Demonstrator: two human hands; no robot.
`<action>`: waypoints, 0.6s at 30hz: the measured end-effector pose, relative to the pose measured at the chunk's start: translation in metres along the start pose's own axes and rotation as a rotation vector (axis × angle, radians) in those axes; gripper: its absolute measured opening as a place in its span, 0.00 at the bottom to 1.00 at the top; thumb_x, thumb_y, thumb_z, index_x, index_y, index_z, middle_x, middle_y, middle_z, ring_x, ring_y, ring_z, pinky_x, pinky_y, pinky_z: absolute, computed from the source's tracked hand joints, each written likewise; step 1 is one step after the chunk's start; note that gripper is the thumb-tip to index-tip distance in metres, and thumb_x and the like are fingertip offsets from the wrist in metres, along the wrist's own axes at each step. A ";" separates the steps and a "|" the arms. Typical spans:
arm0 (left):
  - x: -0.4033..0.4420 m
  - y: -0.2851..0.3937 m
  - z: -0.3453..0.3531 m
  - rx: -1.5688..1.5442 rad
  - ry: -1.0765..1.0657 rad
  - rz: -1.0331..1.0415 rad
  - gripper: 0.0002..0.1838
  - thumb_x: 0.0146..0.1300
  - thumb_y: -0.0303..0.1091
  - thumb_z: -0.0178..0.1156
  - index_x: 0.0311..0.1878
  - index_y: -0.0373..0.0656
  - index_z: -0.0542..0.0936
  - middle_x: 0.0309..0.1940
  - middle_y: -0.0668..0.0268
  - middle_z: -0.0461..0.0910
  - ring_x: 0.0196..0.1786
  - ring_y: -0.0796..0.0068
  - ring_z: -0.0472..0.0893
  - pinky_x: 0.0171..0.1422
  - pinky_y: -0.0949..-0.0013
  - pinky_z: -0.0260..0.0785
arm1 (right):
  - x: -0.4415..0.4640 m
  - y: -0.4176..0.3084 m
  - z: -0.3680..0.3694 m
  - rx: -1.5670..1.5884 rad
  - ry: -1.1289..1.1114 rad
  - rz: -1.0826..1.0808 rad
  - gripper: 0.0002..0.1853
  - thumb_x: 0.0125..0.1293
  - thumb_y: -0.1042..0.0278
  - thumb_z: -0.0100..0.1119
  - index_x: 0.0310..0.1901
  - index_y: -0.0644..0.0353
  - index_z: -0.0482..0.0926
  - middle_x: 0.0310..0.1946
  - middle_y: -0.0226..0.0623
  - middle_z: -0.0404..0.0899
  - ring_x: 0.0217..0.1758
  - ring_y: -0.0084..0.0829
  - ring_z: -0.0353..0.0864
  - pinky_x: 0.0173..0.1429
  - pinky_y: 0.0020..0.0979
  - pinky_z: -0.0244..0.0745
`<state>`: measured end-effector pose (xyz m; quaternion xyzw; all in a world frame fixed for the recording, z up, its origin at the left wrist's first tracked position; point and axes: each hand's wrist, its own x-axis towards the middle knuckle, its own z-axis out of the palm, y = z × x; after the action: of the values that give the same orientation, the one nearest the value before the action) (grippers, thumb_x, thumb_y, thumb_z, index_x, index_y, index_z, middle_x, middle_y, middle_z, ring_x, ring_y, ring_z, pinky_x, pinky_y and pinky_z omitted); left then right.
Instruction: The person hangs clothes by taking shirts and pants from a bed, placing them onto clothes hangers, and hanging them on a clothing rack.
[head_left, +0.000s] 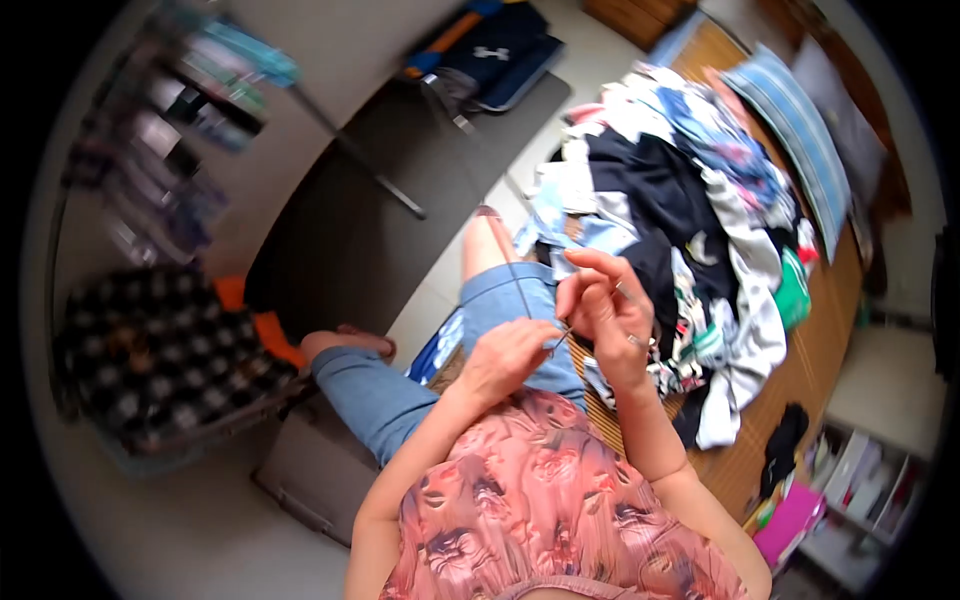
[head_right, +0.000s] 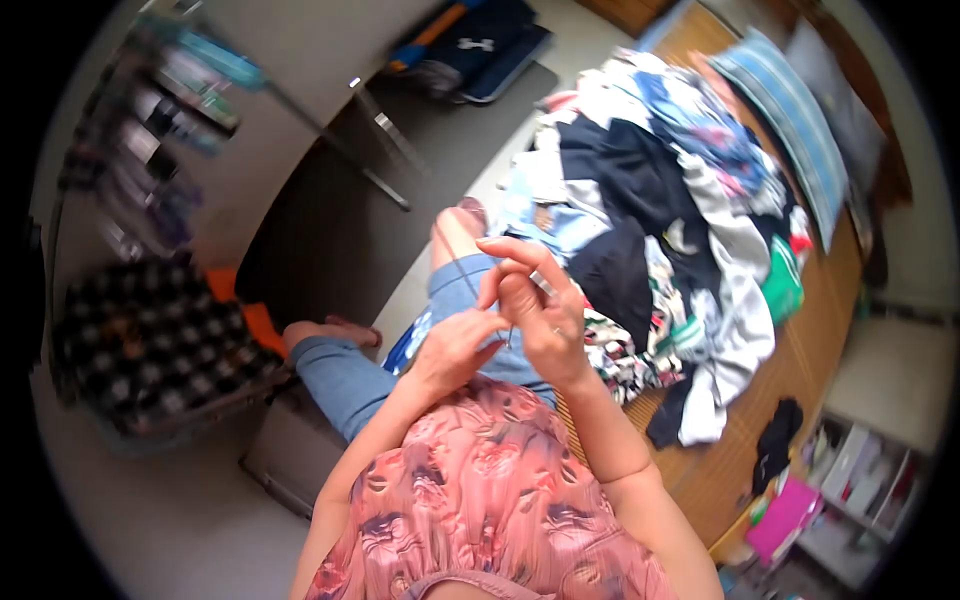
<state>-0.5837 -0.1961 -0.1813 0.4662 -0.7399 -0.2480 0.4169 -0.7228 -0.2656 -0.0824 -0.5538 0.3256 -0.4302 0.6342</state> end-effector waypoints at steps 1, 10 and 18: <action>0.009 0.000 0.007 -0.062 0.038 -0.037 0.16 0.53 0.21 0.64 0.46 0.41 0.78 0.38 0.59 0.81 0.39 0.62 0.82 0.40 0.63 0.75 | -0.006 -0.008 -0.018 -0.021 0.142 -0.014 0.11 0.75 0.69 0.48 0.52 0.61 0.77 0.29 0.28 0.75 0.27 0.12 0.62 0.29 0.15 0.55; 0.054 -0.027 0.064 -0.048 -0.103 -0.261 0.08 0.59 0.20 0.58 0.41 0.39 0.78 0.38 0.61 0.80 0.40 0.61 0.81 0.43 0.64 0.73 | -0.094 -0.011 -0.160 -0.593 0.825 0.097 0.12 0.75 0.65 0.51 0.43 0.63 0.81 0.31 0.22 0.75 0.30 0.11 0.65 0.32 0.16 0.59; 0.074 -0.018 0.126 0.078 -0.390 -0.100 0.24 0.51 0.23 0.64 0.55 0.40 0.74 0.58 0.58 0.72 0.59 0.54 0.73 0.61 0.60 0.69 | -0.139 0.012 -0.199 -0.996 0.934 0.239 0.11 0.73 0.74 0.47 0.45 0.64 0.80 0.34 0.37 0.75 0.31 0.30 0.72 0.38 0.29 0.67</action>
<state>-0.6981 -0.2734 -0.2329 0.4611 -0.7916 -0.3251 0.2346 -0.9555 -0.2234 -0.1378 -0.4963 0.7819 -0.3500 0.1409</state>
